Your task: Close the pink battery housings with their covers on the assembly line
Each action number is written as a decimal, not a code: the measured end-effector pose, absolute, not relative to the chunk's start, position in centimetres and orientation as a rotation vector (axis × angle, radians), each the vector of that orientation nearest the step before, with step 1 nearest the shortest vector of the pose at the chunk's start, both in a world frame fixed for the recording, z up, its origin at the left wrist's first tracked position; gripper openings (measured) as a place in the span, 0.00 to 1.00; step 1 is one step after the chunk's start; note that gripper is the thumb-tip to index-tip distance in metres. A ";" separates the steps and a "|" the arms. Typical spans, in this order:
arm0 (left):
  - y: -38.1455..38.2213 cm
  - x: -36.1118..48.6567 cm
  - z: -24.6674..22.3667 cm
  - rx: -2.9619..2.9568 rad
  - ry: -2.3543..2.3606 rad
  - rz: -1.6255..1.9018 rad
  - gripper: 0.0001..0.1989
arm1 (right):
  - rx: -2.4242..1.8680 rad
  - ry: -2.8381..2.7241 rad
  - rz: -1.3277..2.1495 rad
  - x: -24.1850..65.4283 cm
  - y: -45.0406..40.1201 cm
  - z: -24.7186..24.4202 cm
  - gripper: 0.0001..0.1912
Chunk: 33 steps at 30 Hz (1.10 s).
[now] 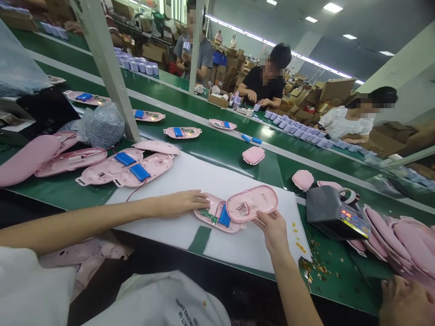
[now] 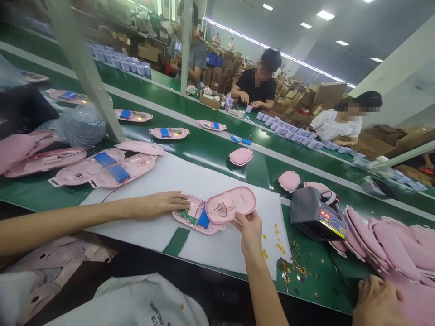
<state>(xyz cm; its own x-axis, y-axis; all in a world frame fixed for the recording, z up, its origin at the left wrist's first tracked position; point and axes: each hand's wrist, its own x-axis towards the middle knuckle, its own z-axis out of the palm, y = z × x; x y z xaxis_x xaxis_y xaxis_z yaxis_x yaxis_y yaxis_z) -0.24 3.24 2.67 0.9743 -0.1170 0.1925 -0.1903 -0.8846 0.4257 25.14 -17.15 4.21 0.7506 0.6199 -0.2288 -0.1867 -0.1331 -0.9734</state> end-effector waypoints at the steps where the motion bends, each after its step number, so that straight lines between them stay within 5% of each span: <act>1: 3.2 0.0 3.0 2.649 -0.225 0.216 0.26 | -1.616 -0.374 0.733 25.2 -17.8 3.8 0.34; 5: 3.0 0.8 4.4 2.615 -0.172 0.318 0.19 | -2.094 -0.655 0.671 27.2 -20.3 3.3 0.54; 10: 2.1 3.2 4.6 2.646 -0.404 0.495 0.09 | -2.218 -1.516 0.318 29.0 -17.5 6.1 0.29; 15: 1.7 4.1 2.8 2.870 -0.532 0.457 0.14 | -2.096 -2.230 0.712 28.4 -11.9 7.5 0.26; 20: 2.0 3.6 2.0 2.907 -0.425 0.436 0.19 | -2.015 -1.962 0.868 30.9 -13.0 8.0 0.10; 25: 2.7 3.0 2.1 2.672 -0.209 0.465 0.16 | -2.018 -1.508 0.719 31.6 -15.4 8.3 0.16; 33: 0.2 3.5 2.8 2.250 0.326 0.972 0.06 | -1.943 -1.420 0.617 26.5 -13.9 7.3 0.18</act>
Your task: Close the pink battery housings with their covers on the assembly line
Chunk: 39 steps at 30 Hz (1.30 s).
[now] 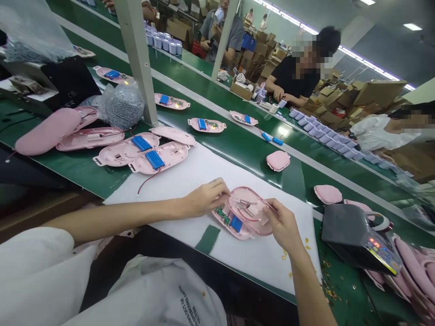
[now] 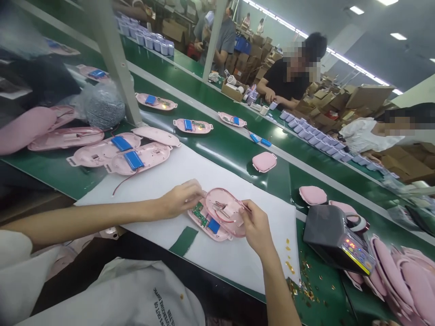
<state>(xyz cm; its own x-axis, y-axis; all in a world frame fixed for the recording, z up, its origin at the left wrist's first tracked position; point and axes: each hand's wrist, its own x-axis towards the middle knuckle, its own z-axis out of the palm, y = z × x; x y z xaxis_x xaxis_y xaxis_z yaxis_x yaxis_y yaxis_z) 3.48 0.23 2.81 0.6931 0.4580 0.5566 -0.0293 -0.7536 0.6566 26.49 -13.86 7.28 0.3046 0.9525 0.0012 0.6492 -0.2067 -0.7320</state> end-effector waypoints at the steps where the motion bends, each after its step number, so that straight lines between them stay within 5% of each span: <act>1: -0.1 3.7 2.8 2.288 0.371 1.036 0.06 | -1.917 -1.430 0.622 25.8 -13.6 7.4 0.18; 10: 0.2 4.7 3.0 1.587 0.382 1.027 0.06 | -1.788 -1.380 0.404 23.2 -12.8 7.1 0.16; 14: 0.6 4.8 3.4 1.234 0.407 0.729 0.21 | -1.771 -1.428 0.414 24.1 -12.1 7.3 0.15; 21: 1.1 5.0 1.8 1.338 0.568 0.643 0.17 | -1.770 -1.557 0.813 24.4 -9.0 8.0 0.15; 39: 0.7 4.4 1.0 1.384 0.582 0.840 0.20 | -1.727 -1.596 1.080 21.1 -4.6 8.5 0.13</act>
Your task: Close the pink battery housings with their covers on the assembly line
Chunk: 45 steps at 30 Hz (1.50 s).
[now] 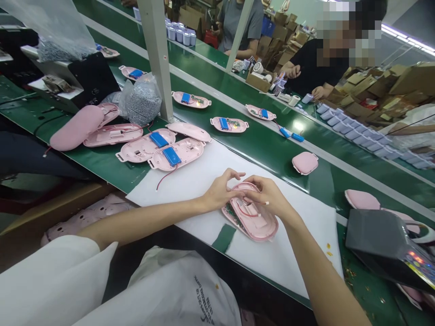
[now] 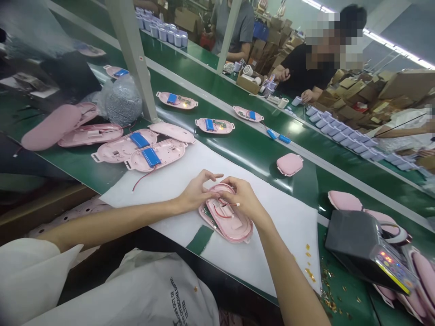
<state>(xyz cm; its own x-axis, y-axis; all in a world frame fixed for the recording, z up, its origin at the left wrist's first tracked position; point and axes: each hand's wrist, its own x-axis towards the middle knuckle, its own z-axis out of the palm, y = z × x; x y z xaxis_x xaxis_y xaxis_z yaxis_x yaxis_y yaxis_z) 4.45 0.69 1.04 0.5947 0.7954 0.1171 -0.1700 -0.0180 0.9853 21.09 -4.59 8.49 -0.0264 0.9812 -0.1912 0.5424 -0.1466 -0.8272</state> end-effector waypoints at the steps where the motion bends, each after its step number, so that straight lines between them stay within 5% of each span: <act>1: 0.6 4.4 1.1 1.384 0.559 0.840 0.20 | -1.737 -1.582 1.082 21.0 -4.7 8.3 0.13; 20: 2.3 4.4 1.5 1.445 0.463 0.508 0.20 | -1.900 -1.456 0.902 20.6 -4.5 9.1 0.15; 24: 1.9 4.6 1.5 1.350 0.580 0.555 0.15 | -2.269 -1.536 0.563 19.6 -4.9 9.0 0.06; 28: 1.7 4.2 1.8 1.378 0.578 0.572 0.15 | -2.344 -1.608 0.313 18.6 -6.2 7.6 0.13; 45: 4.2 3.6 3.0 1.605 0.504 0.451 0.13 | -1.880 -2.342 0.547 21.2 -0.9 9.4 0.07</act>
<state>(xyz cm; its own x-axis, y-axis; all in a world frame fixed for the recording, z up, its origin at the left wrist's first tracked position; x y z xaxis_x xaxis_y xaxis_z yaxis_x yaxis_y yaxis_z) 3.64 4.20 2.96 0.8238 0.5669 -0.0059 0.0567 -0.0719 0.9958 21.24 -0.91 9.37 -0.2391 0.9591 -0.1517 0.9271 0.1791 -0.3292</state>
